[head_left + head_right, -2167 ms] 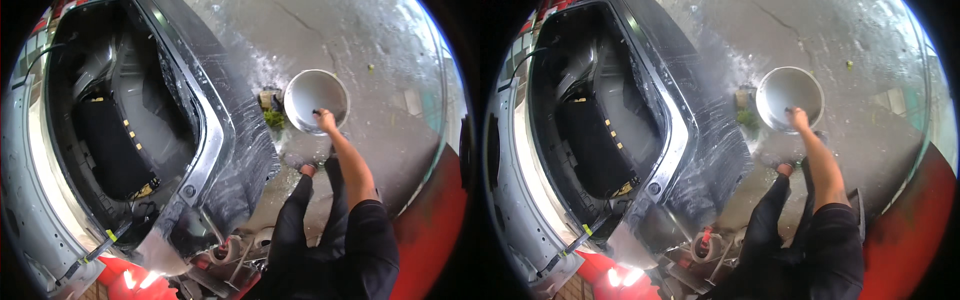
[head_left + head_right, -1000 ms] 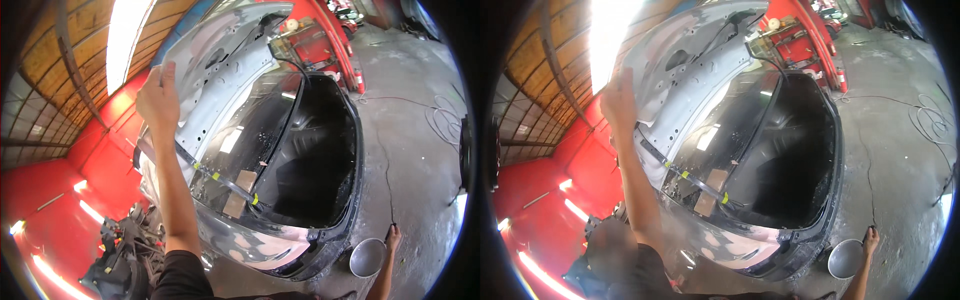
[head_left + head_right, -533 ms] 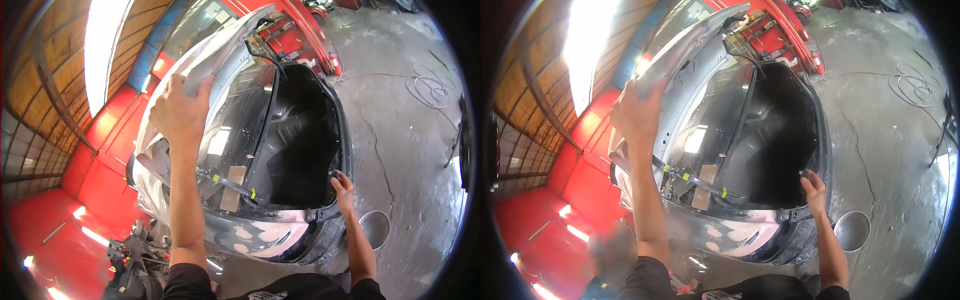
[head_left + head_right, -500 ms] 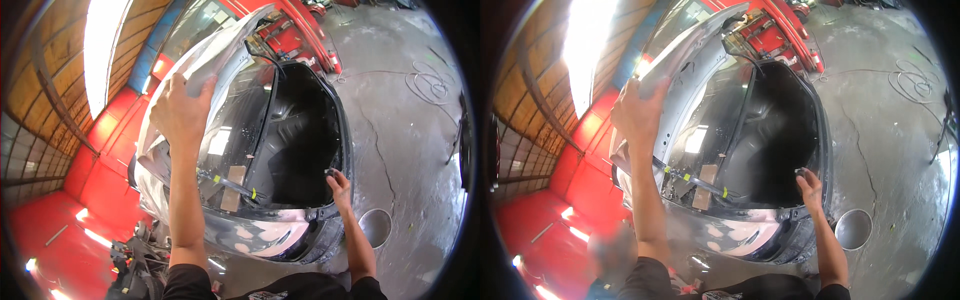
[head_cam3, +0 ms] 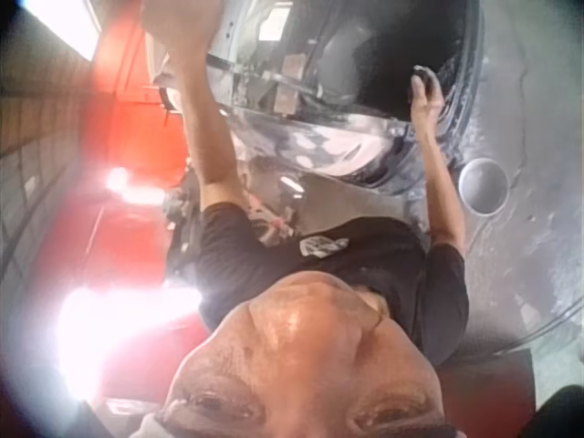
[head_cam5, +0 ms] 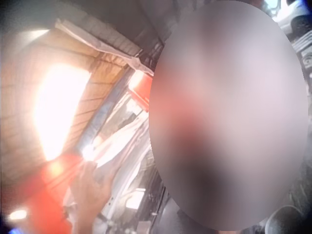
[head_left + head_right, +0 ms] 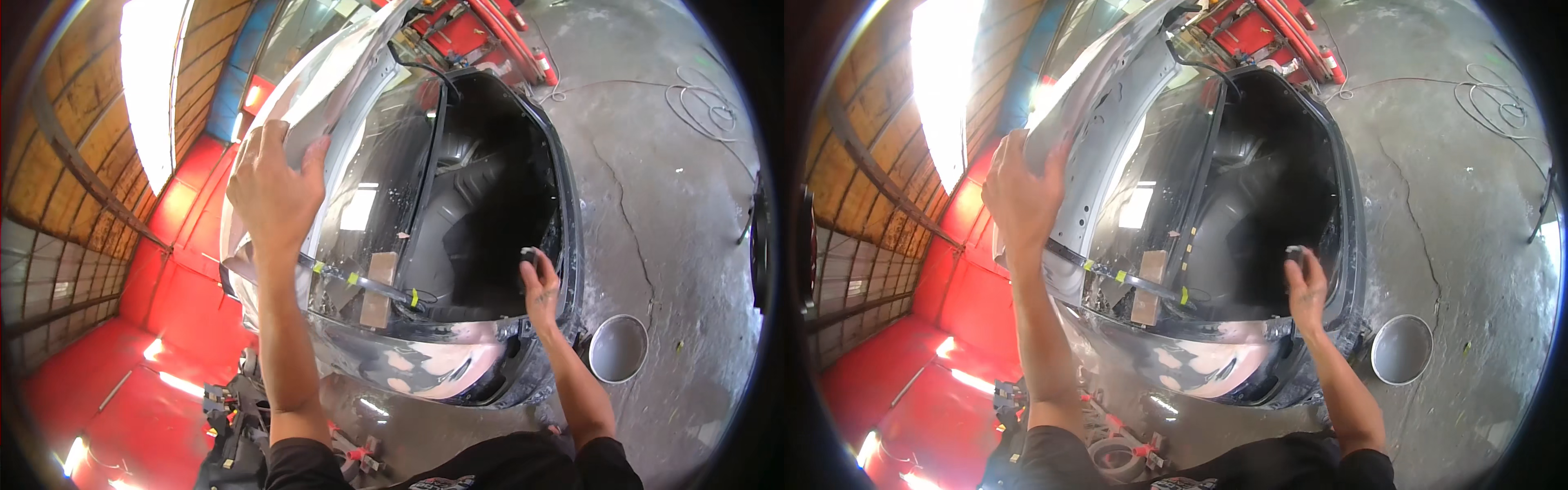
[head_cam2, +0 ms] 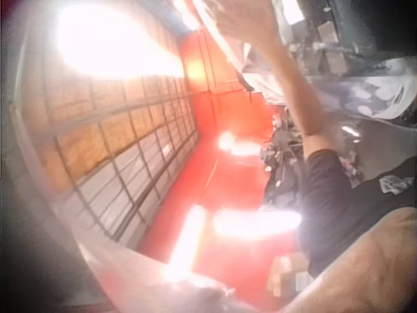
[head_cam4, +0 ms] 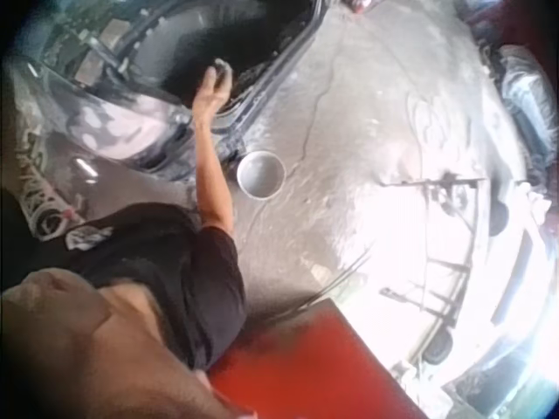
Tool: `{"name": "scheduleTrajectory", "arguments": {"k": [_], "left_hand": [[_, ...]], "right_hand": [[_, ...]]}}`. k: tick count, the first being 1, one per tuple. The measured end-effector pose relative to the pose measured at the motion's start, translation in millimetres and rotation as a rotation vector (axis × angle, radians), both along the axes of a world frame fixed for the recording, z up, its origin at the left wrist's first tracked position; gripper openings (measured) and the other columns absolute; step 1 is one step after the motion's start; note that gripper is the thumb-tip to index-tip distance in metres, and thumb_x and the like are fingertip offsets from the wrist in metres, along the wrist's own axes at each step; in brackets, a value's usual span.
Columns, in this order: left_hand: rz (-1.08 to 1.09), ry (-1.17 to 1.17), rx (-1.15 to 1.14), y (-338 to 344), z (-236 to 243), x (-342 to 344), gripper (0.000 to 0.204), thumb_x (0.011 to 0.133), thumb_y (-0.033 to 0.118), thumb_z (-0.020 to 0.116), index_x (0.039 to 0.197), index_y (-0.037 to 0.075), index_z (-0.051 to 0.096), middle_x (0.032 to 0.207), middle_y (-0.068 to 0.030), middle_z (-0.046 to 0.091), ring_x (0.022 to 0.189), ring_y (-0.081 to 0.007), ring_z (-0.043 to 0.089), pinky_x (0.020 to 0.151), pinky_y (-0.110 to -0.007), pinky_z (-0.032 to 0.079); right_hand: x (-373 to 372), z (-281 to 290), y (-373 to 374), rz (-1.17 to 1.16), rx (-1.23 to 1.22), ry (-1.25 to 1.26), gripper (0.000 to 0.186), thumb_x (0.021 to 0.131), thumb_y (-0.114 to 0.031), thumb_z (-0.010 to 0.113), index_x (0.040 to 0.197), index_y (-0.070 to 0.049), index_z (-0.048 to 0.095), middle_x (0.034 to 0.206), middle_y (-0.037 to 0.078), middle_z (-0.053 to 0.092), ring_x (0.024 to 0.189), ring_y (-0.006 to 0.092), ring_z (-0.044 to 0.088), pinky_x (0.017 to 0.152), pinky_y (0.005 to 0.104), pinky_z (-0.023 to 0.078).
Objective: The person sands the underside and edges of a car trunk lid using a sanding block. They dip the block into a bucket of water, scrub the white and primed surfaces of the lid with the block, and wipe the surface by hand, moving across different sections of the trunk.
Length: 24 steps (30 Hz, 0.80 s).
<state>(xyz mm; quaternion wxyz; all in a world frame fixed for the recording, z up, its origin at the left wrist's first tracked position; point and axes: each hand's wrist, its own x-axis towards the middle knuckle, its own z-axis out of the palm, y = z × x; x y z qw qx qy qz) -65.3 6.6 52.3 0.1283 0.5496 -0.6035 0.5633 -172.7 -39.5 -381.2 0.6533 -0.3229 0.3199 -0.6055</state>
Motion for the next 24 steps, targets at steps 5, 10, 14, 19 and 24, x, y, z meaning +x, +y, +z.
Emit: {"name": "scheduleTrajectory", "arguments": {"k": [5, 10, 14, 19, 24], "left_hand": [[-0.187, 0.211, 0.448, 23.3, 41.8, 18.6, 0.056, 0.079, 0.027, 0.084, 0.127, 0.003, 0.070, 0.103, -0.0133, 0.068, 0.093, -0.0287, 0.066, 0.086, -0.042, 0.051], [-0.434, 0.494, 0.638, 17.3, 47.5, 46.2, 0.066, 0.077, 0.019, 0.081, 0.140, 0.006, 0.064, 0.133, -0.0112, 0.061, 0.126, -0.0238, 0.055, 0.114, -0.037, 0.037], [-0.433, 0.458, 0.642, 12.0, 45.3, 56.3, 0.065, 0.080, 0.016, 0.076, 0.143, 0.006, 0.061, 0.135, -0.0136, 0.062, 0.131, -0.0256, 0.053, 0.117, -0.038, 0.034], [-0.498, 0.287, 0.723, 5.7, 48.9, 50.3, 0.063, 0.081, 0.019, 0.072, 0.141, 0.003, 0.061, 0.134, -0.0167, 0.065, 0.130, -0.0288, 0.057, 0.112, -0.037, 0.039], [-0.567, 0.387, 0.709, 8.5, 39.3, 46.5, 0.054, 0.096, 0.034, 0.066, 0.136, -0.002, 0.063, 0.124, -0.0175, 0.068, 0.114, -0.0239, 0.063, 0.104, -0.033, 0.045]], "right_hand": [[36.7, 63.0, 11.8, 0.108, -0.223, -0.059, 0.041, 0.094, -0.015, 0.073, 0.130, 0.003, 0.064, 0.101, 0.006, 0.067, 0.084, 0.0122, 0.061, 0.073, 0.0265, 0.051], [42.3, 149.4, -2.9, -0.135, -0.268, -0.227, 0.045, 0.093, -0.022, 0.073, 0.129, 0.003, 0.064, 0.106, 0.013, 0.070, 0.088, 0.0172, 0.064, 0.080, 0.0322, 0.052], [60.0, 194.8, 7.9, -0.176, -0.560, -0.078, 0.047, 0.092, -0.021, 0.075, 0.131, 0.001, 0.063, 0.109, 0.018, 0.069, 0.094, 0.0268, 0.066, 0.086, 0.0370, 0.052], [72.2, 230.4, -2.8, -0.639, -0.704, -0.011, 0.052, 0.089, -0.013, 0.074, 0.137, -0.001, 0.059, 0.114, 0.020, 0.063, 0.100, 0.0361, 0.063, 0.088, 0.0418, 0.050], [81.2, 288.5, 0.9, -0.862, -0.897, 0.194, 0.070, 0.086, -0.007, 0.071, 0.150, -0.004, 0.044, 0.117, 0.022, 0.061, 0.107, 0.0396, 0.061, 0.090, 0.0468, 0.050]]}}
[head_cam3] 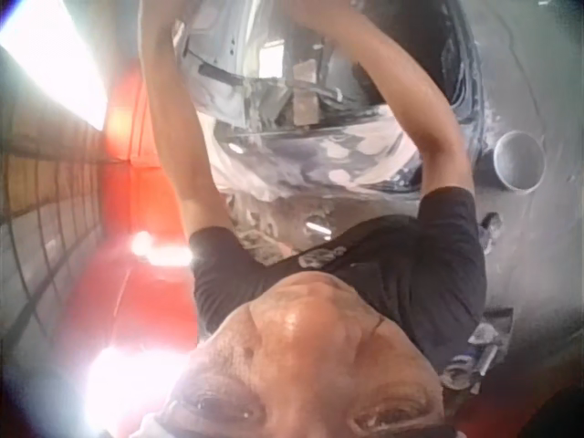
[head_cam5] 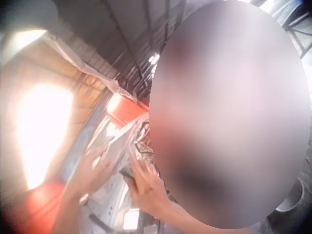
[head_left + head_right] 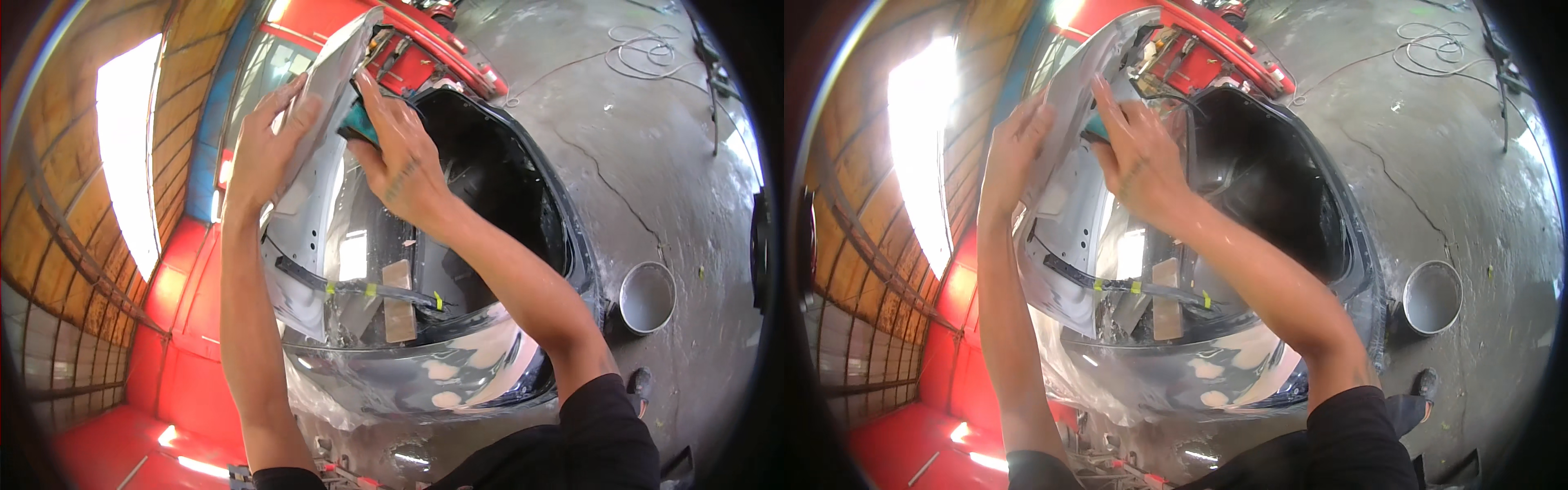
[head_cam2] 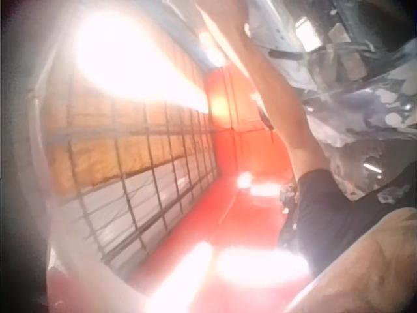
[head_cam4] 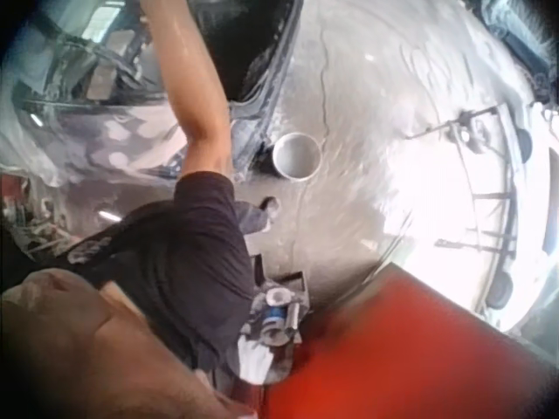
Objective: The person sands the underside and edges of a car trunk lid using a sanding block. They dip the block into a bucket of water, scrub the white and primed surfaces of the lid with the block, and wipe the surface by hand, moving across different sections of the trunk.
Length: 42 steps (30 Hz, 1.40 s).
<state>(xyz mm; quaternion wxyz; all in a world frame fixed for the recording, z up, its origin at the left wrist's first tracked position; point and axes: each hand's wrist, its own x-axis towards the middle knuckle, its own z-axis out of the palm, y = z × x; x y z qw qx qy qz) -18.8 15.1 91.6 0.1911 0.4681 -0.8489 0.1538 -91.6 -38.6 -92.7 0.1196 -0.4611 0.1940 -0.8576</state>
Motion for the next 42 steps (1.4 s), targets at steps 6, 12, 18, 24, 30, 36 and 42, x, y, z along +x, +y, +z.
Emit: {"name": "scheduleTrajectory", "arguments": {"k": [6, 12, 18, 24, 30, 36, 42], "left_hand": [[0.099, 0.094, 0.103, -8.6, -0.5, -7.3, 0.053, 0.107, 0.044, 0.050, 0.137, 0.002, 0.064, 0.124, -0.0122, 0.069, 0.116, -0.0192, 0.060, 0.104, -0.033, 0.044], [0.107, 0.164, 0.206, -18.1, -8.8, -5.6, 0.050, 0.107, 0.041, 0.051, 0.136, 0.002, 0.065, 0.122, -0.0097, 0.070, 0.111, -0.0165, 0.061, 0.100, -0.032, 0.046], [0.077, 0.092, 0.101, -8.5, -12.9, -14.9, 0.047, 0.106, 0.034, 0.050, 0.137, 0.001, 0.064, 0.122, -0.0096, 0.071, 0.111, -0.0170, 0.062, 0.101, -0.031, 0.045], [0.041, 0.095, 0.081, -8.1, -14.1, -19.5, 0.047, 0.107, 0.036, 0.052, 0.134, -0.001, 0.066, 0.117, -0.0128, 0.072, 0.106, -0.0184, 0.063, 0.098, -0.032, 0.046], [0.120, 0.096, 0.044, -4.0, -12.5, -18.8, 0.047, 0.108, 0.035, 0.053, 0.134, -0.002, 0.066, 0.122, -0.0133, 0.071, 0.112, -0.0174, 0.061, 0.103, -0.032, 0.044], [0.142, 0.150, 0.099, -1.3, -13.6, -27.9, 0.050, 0.109, 0.037, 0.051, 0.137, -0.002, 0.063, 0.132, -0.0140, 0.068, 0.121, -0.0191, 0.060, 0.109, -0.032, 0.041], [0.167, 0.099, 0.088, -5.2, -15.0, -30.0, 0.051, 0.110, 0.036, 0.048, 0.140, -0.004, 0.060, 0.137, -0.0138, 0.065, 0.128, -0.0189, 0.056, 0.112, -0.031, 0.038]], "right_hand": [[4.7, 21.5, -3.0, -0.261, 0.197, 0.232, 0.098, 0.078, -0.005, 0.075, 0.161, -0.005, 0.022, 0.110, 0.028, 0.059, 0.101, 0.0455, 0.060, 0.081, 0.0544, 0.051], [33.1, -0.5, 33.8, 0.030, 0.188, 0.307, 0.107, 0.078, -0.003, 0.075, 0.165, -0.008, 0.012, 0.101, 0.024, 0.057, 0.093, 0.0437, 0.059, 0.080, 0.0546, 0.049], [9.0, 1.1, 5.6, -0.073, 0.175, 0.241, 0.100, 0.082, -0.005, 0.073, 0.165, -0.013, 0.017, 0.101, 0.024, 0.056, 0.096, 0.0429, 0.058, 0.082, 0.0533, 0.050], [-10.4, -14.2, -39.7, 0.033, 0.088, -0.030, 0.074, 0.083, -0.009, 0.074, 0.150, -0.006, 0.043, 0.112, 0.022, 0.063, 0.104, 0.0392, 0.064, 0.091, 0.0461, 0.052], [-14.4, 1.2, -52.0, 0.317, 0.078, -0.539, 0.040, 0.084, -0.010, 0.074, 0.121, 0.001, 0.063, 0.113, 0.021, 0.067, 0.104, 0.0363, 0.067, 0.092, 0.0400, 0.052], [15.6, 43.4, -20.1, 0.150, 0.116, -0.685, 0.033, 0.086, -0.008, 0.075, 0.113, 0.003, 0.061, 0.102, 0.013, 0.062, 0.088, 0.0243, 0.063, 0.084, 0.0356, 0.050], [-8.8, 44.5, -51.4, 0.340, 0.065, -0.706, 0.029, 0.088, -0.011, 0.068, 0.113, 0.002, 0.061, 0.112, 0.022, 0.059, 0.107, 0.0393, 0.057, 0.093, 0.0448, 0.047]]}}
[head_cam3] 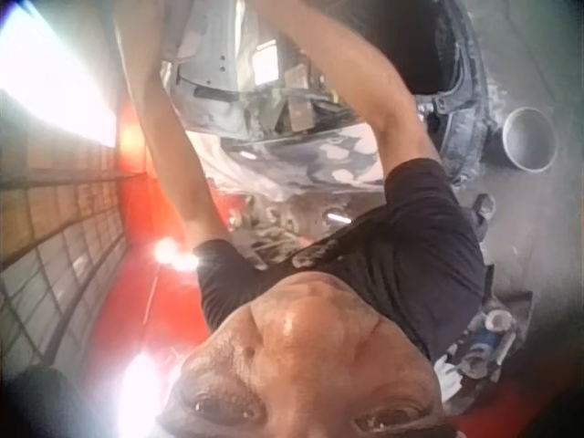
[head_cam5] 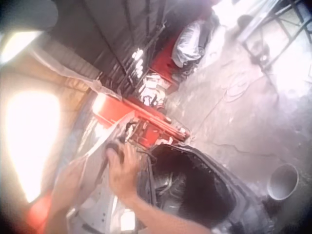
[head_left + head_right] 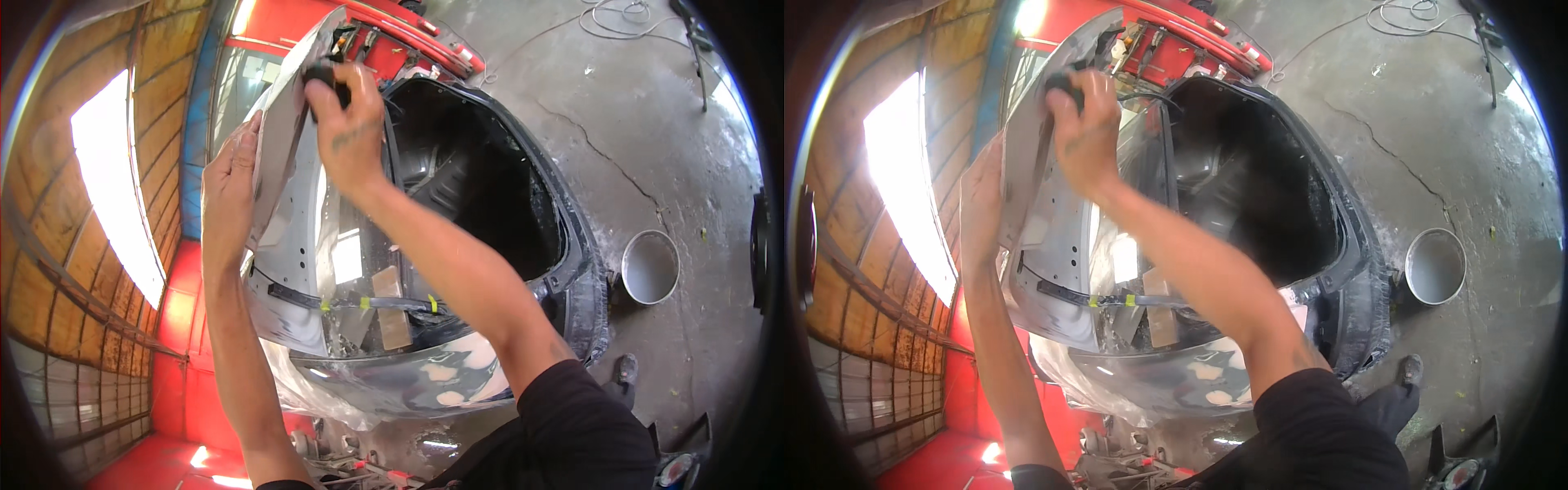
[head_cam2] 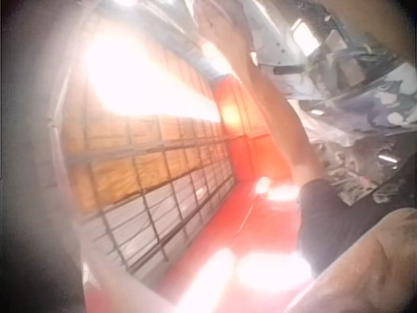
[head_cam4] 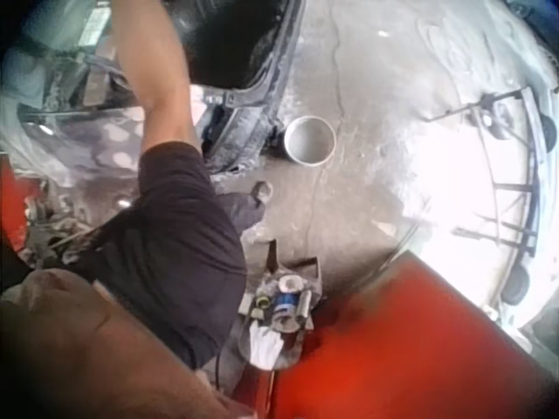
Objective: The person sands the underside and edges of a car trunk lid using a sanding block. They dip the block into a bucket of water, scrub the white and primed surfaces of the lid with the block, and wipe the surface by hand, moving across different sections of the trunk.
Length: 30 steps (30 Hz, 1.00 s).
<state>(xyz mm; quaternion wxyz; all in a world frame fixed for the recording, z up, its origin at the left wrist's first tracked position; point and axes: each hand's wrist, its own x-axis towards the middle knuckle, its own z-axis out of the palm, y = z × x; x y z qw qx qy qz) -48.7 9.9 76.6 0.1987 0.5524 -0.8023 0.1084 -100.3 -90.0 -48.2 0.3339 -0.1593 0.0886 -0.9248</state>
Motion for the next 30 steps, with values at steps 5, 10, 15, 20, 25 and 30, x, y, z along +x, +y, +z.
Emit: {"name": "scheduleTrajectory", "arguments": {"k": [5, 10, 15, 20, 25, 30], "left_hand": [[0.055, -0.078, -0.007, 0.8, 4.3, 3.1, 0.051, 0.110, 0.035, 0.047, 0.140, -0.005, 0.059, 0.139, -0.0149, 0.064, 0.129, -0.0200, 0.056, 0.112, -0.031, 0.038], [0.081, -0.040, -0.026, -3.3, 0.7, -2.9, 0.050, 0.111, 0.034, 0.046, 0.139, -0.005, 0.060, 0.137, -0.0148, 0.065, 0.128, -0.0217, 0.057, 0.112, -0.032, 0.038], [0.099, -0.045, -0.035, 1.8, 3.1, 5.9, 0.050, 0.111, 0.033, 0.045, 0.139, -0.005, 0.060, 0.136, -0.0148, 0.066, 0.128, -0.0221, 0.057, 0.113, -0.033, 0.038], [0.069, -0.070, -0.041, 1.8, 3.5, 1.5, 0.049, 0.111, 0.032, 0.045, 0.139, -0.005, 0.060, 0.135, -0.0155, 0.066, 0.127, -0.0219, 0.057, 0.112, -0.033, 0.038], [0.108, -0.036, -0.024, 0.5, 5.9, 9.5, 0.049, 0.111, 0.032, 0.044, 0.138, -0.006, 0.060, 0.135, -0.0154, 0.066, 0.126, -0.0220, 0.058, 0.112, -0.033, 0.038], [0.077, -0.092, -0.047, 1.2, 3.3, -1.2, 0.049, 0.111, 0.032, 0.043, 0.139, -0.006, 0.059, 0.134, -0.0159, 0.065, 0.125, -0.0223, 0.058, 0.111, -0.033, 0.038]], "right_hand": [[20.3, -9.2, 33.0, -0.197, -0.003, 0.066, 0.025, 0.086, -0.010, 0.068, 0.107, 0.002, 0.061, 0.105, 0.021, 0.060, 0.100, 0.0385, 0.059, 0.089, 0.0448, 0.048], [-4.6, -4.5, -16.8, -0.005, -0.020, 0.020, 0.023, 0.087, -0.014, 0.068, 0.102, 0.003, 0.062, 0.103, 0.021, 0.059, 0.101, 0.0385, 0.058, 0.089, 0.0452, 0.048], [7.3, -8.6, 11.7, -0.154, -0.031, 0.048, 0.026, 0.087, -0.015, 0.068, 0.103, 0.004, 0.063, 0.103, 0.022, 0.059, 0.102, 0.0392, 0.058, 0.088, 0.0461, 0.048], [-8.9, 0.9, -14.8, 0.003, 0.028, 0.051, 0.029, 0.086, -0.014, 0.069, 0.108, 0.003, 0.062, 0.106, 0.022, 0.058, 0.101, 0.0402, 0.059, 0.089, 0.0456, 0.048], [4.2, -7.4, 3.8, -0.063, -0.085, 0.044, 0.027, 0.088, -0.015, 0.066, 0.109, 0.001, 0.062, 0.104, 0.021, 0.057, 0.102, 0.0393, 0.057, 0.087, 0.0464, 0.047], [1.6, -2.6, -4.4, 0.006, 0.025, 0.038, 0.026, 0.088, -0.010, 0.066, 0.111, 0.001, 0.062, 0.104, 0.020, 0.056, 0.102, 0.0388, 0.056, 0.087, 0.0456, 0.047]]}}
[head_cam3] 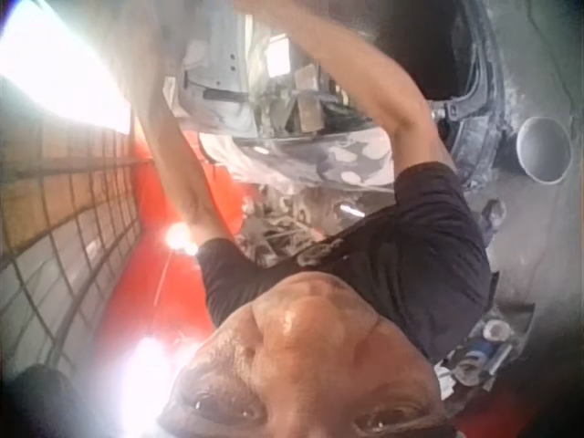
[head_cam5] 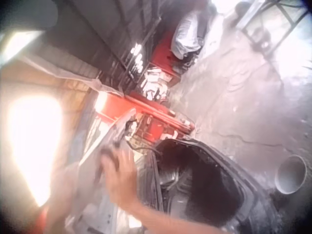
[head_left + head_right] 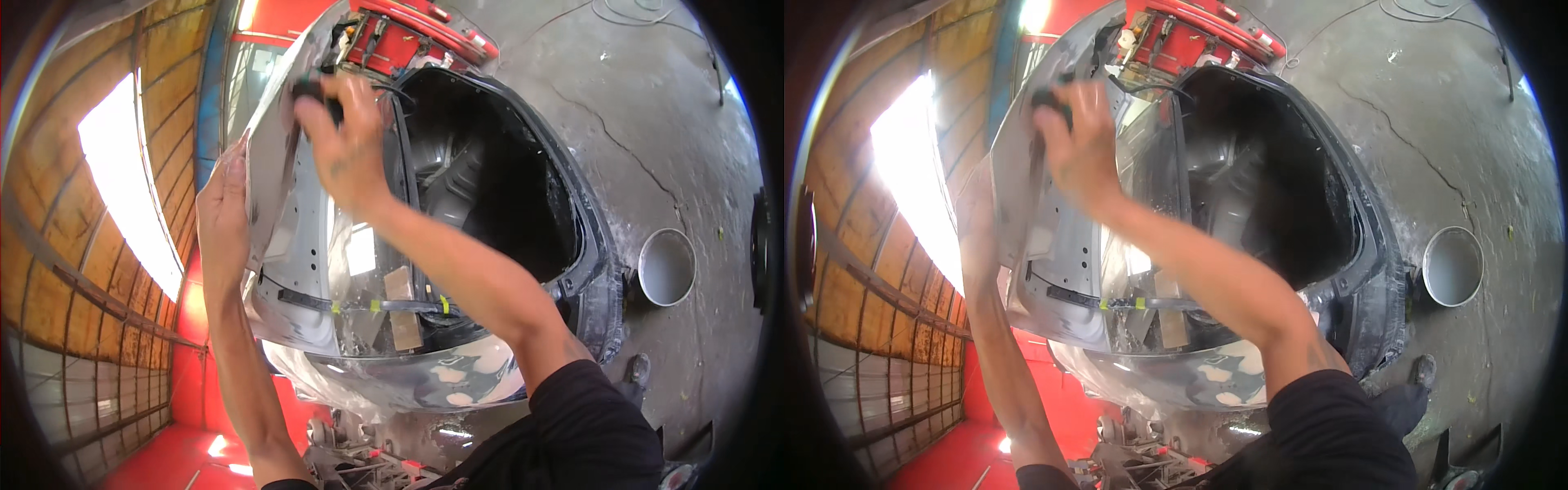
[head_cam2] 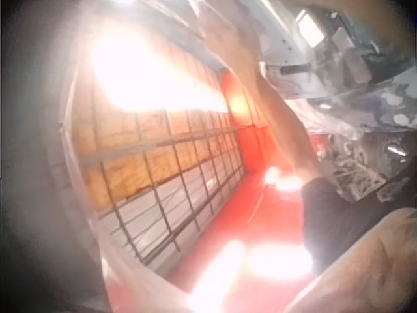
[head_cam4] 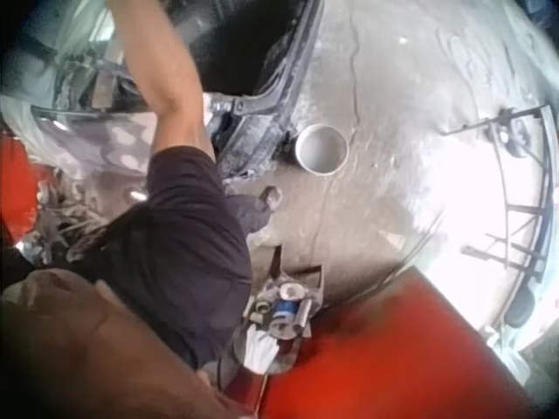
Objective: The person sands the underside and edges of a car trunk lid using a sanding block. They dip the block into a bucket of water, scrub the white and primed surfaces of the lid with the block, and wipe the surface by hand, moving across different sections of the trunk.
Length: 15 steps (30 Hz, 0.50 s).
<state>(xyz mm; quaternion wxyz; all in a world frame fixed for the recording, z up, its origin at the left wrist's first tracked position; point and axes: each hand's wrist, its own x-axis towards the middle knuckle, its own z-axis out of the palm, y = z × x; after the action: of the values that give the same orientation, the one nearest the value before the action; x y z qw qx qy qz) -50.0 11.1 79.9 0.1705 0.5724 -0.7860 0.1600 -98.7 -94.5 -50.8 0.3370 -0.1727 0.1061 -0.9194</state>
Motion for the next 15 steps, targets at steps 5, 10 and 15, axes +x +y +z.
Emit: {"name": "scheduleTrajectory", "arguments": {"k": [5, 10, 15], "left_hand": [[0.026, 0.025, -0.013, -0.3, -3.7, -0.9, 0.050, 0.111, 0.032, 0.043, 0.139, -0.007, 0.058, 0.135, -0.0162, 0.065, 0.124, -0.0226, 0.058, 0.111, -0.034, 0.038], [0.037, -0.005, -0.023, -3.4, -0.1, 3.9, 0.050, 0.111, 0.032, 0.043, 0.138, -0.008, 0.058, 0.133, -0.0157, 0.065, 0.124, -0.0225, 0.058, 0.111, -0.034, 0.039], [0.012, 0.064, 0.016, 2.7, -3.3, -5.5, 0.049, 0.111, 0.031, 0.043, 0.137, -0.007, 0.059, 0.131, -0.0145, 0.066, 0.123, -0.0213, 0.058, 0.110, -0.033, 0.040]], "right_hand": [[-7.0, 5.3, -19.6, -0.030, -0.068, -0.051, 0.026, 0.087, -0.009, 0.067, 0.109, 0.004, 0.060, 0.104, 0.021, 0.057, 0.101, 0.0394, 0.056, 0.088, 0.0455, 0.047], [13.5, -7.4, 28.2, -0.066, -0.106, -0.034, 0.024, 0.090, -0.011, 0.065, 0.107, 0.005, 0.059, 0.106, 0.022, 0.057, 0.100, 0.0390, 0.056, 0.087, 0.0450, 0.046], [-9.7, 9.9, -20.1, 0.015, 0.018, -0.038, 0.027, 0.087, -0.009, 0.067, 0.110, 0.003, 0.061, 0.104, 0.020, 0.056, 0.101, 0.0381, 0.055, 0.091, 0.0443, 0.046]]}}
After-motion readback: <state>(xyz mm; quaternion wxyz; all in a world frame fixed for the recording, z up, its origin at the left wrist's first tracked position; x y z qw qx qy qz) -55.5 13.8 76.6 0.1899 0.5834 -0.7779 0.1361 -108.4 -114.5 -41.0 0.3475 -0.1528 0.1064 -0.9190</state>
